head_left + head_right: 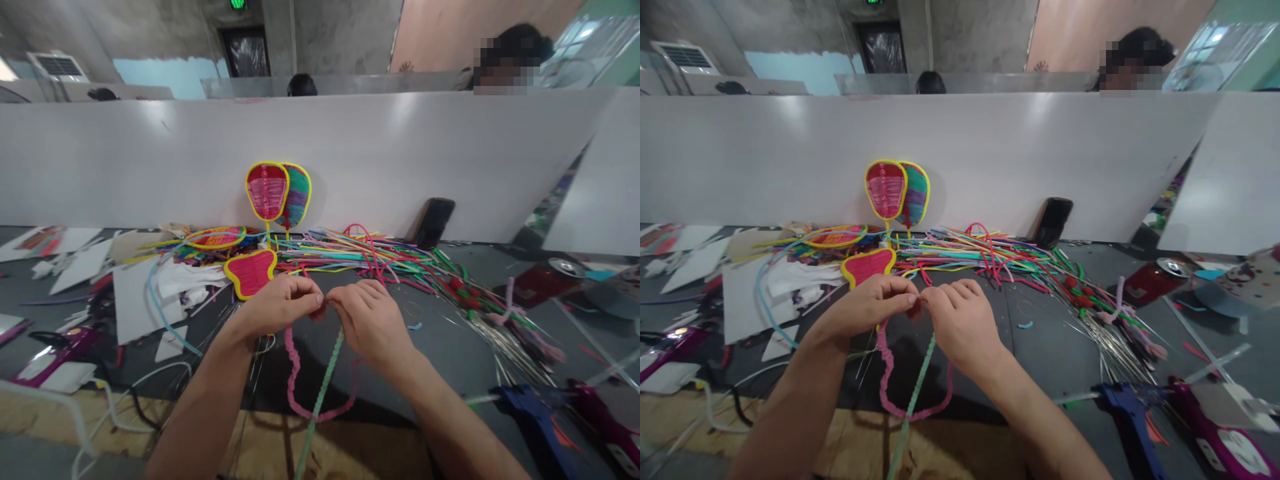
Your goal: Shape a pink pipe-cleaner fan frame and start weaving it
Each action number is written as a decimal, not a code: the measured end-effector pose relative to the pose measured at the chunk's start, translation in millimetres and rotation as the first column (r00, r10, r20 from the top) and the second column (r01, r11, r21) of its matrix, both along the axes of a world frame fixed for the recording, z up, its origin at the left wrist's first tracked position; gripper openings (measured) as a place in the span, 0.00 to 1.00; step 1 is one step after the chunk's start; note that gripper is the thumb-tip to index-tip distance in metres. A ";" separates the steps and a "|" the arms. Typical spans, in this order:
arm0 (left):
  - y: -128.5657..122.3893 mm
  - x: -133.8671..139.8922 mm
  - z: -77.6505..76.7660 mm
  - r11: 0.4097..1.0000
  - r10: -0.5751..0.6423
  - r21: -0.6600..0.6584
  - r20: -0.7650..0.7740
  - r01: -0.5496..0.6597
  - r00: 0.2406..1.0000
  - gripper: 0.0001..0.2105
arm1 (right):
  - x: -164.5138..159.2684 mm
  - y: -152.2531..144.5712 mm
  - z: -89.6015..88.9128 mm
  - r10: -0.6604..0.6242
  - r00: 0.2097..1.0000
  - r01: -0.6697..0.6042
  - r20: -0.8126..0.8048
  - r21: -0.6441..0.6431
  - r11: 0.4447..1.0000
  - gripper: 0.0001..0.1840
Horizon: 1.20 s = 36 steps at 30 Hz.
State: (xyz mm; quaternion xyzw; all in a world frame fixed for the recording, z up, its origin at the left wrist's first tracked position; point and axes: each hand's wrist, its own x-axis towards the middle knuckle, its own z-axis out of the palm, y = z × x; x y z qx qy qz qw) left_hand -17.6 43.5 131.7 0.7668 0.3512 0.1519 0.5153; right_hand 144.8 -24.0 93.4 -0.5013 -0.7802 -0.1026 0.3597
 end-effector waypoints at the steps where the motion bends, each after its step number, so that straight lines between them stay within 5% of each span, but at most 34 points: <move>1: -0.2 -0.1 0.4 1.000 0.000 -0.005 -0.001 0.000 1.000 0.08 | -0.4 -0.5 -0.1 -0.009 1.000 0.009 0.016 -0.001 1.000 0.09; 9: -2.5 2.2 -3.6 0.999 0.015 -0.029 0.019 -0.015 1.000 0.06 | -1.1 -3.9 1.3 -0.016 1.000 0.015 -0.024 -0.035 0.999 0.10; 17: -16.4 5.1 1.9 0.946 0.070 0.322 -0.089 -0.038 0.994 0.08 | 2.4 -4.7 4.9 -0.028 0.986 0.000 -0.162 -0.172 0.985 0.08; 26: -18.1 3.5 3.3 0.921 0.063 0.390 -0.120 -0.012 0.991 0.08 | 2.3 -4.4 6.0 -0.021 0.984 -0.013 -0.176 -0.190 0.982 0.08; 36: -29.5 7.8 4.3 0.761 0.151 0.649 -0.190 0.009 0.970 0.07 | 6.6 -5.6 10.6 -0.017 0.959 -0.077 -0.282 -0.318 0.945 0.07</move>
